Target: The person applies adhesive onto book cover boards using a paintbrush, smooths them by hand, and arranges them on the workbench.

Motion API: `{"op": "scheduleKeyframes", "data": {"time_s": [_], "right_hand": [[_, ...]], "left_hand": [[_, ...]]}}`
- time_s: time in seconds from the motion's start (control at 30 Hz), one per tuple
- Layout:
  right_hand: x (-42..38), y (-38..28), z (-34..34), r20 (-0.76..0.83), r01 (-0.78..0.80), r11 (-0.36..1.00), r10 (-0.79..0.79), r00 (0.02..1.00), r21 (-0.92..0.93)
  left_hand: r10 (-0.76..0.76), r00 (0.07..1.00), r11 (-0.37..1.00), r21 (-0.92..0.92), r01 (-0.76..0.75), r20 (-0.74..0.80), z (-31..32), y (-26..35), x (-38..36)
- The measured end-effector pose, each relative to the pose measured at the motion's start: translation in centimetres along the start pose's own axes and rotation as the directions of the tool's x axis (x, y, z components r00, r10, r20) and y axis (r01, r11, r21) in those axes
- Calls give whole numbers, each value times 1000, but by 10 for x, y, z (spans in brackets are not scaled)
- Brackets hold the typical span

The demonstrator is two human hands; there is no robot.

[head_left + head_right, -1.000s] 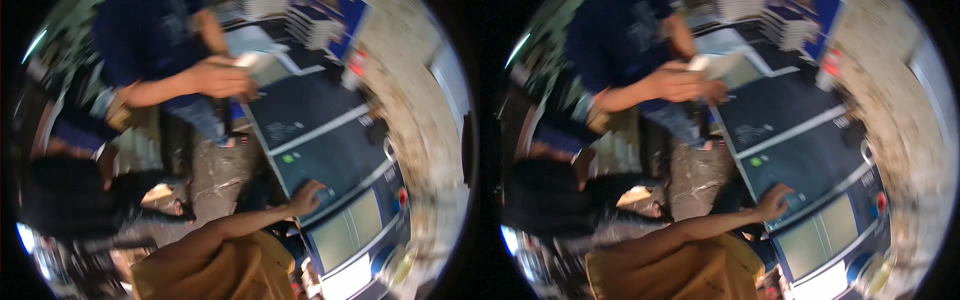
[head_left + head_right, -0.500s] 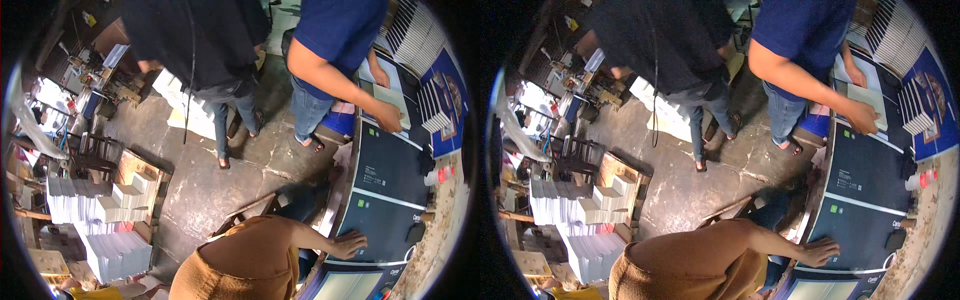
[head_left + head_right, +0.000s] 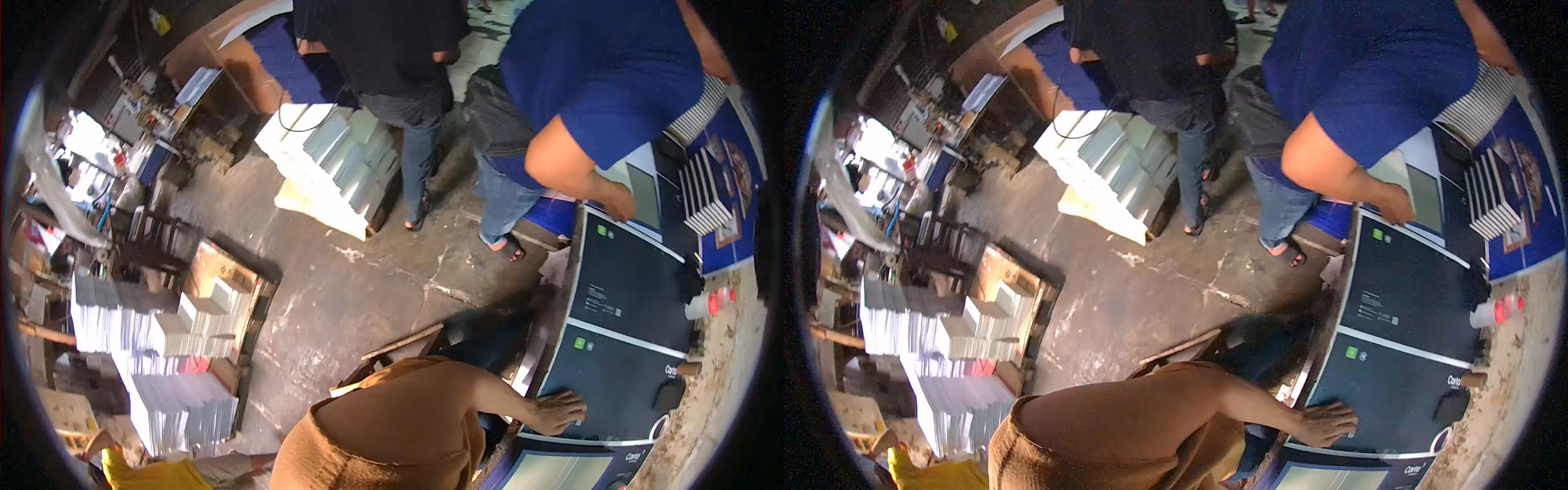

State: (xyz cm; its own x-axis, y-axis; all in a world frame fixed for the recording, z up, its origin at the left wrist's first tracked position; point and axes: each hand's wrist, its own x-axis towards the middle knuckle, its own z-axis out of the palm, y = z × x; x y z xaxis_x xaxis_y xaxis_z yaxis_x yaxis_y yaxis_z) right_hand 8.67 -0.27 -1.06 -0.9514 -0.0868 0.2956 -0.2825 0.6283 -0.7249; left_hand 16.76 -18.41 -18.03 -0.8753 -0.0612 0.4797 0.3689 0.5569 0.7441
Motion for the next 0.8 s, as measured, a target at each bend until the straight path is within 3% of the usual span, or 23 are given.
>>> {"op": "scheduleKeyframes", "data": {"time_s": [0.07,0.17,0.2,0.23,0.3,0.33,0.37,0.43,0.5,0.53,0.6,0.63,0.77,0.8], "right_hand": [[8,20,-35,-93,-17,999,13,996,-36],[14,68,-136,-327,-78,989,33,944,-126],[-3,82,-190,-446,-128,977,39,894,-169],[-26,97,-250,-563,-189,959,40,826,-210],[-89,107,-361,-731,-319,906,16,683,-279],[-106,116,-408,-772,-364,879,-7,635,-308],[-128,114,-445,-806,-407,855,-22,592,-322],[-140,92,-472,-849,-387,883,-24,528,-266],[-107,71,-443,-929,-145,989,54,367,0],[-105,68,-436,-866,-92,995,19,500,-32],[-91,71,-420,-863,-194,977,27,505,-83],[-94,64,-423,-826,-146,982,-17,564,-119],[-94,98,-406,-792,-233,969,81,606,-79],[-98,114,-408,-741,-272,957,111,662,-99]], "left_hand": [[-43,999,999,-19,44,30,3,-2,-1],[-253,943,958,-78,275,214,-29,13,10],[-278,949,961,54,273,149,-17,9,10],[-161,984,974,-176,146,-75,-2,-5,1],[-147,989,981,-129,147,6,-15,1,4],[-209,974,966,-135,219,82,-16,3,6],[-114,993,986,-120,117,30,-13,1,5],[-78,986,997,10,77,144,-22,17,14],[-80,987,997,-11,82,142,-6,4,7],[-108,986,994,15,107,124,-6,2,8],[-123,986,992,39,119,113,-1,0,13],[-132,986,991,36,129,102,-15,9,10],[-137,987,988,83,131,79,-9,7,9],[-154,984,985,86,146,88,-9,10,10]]}}
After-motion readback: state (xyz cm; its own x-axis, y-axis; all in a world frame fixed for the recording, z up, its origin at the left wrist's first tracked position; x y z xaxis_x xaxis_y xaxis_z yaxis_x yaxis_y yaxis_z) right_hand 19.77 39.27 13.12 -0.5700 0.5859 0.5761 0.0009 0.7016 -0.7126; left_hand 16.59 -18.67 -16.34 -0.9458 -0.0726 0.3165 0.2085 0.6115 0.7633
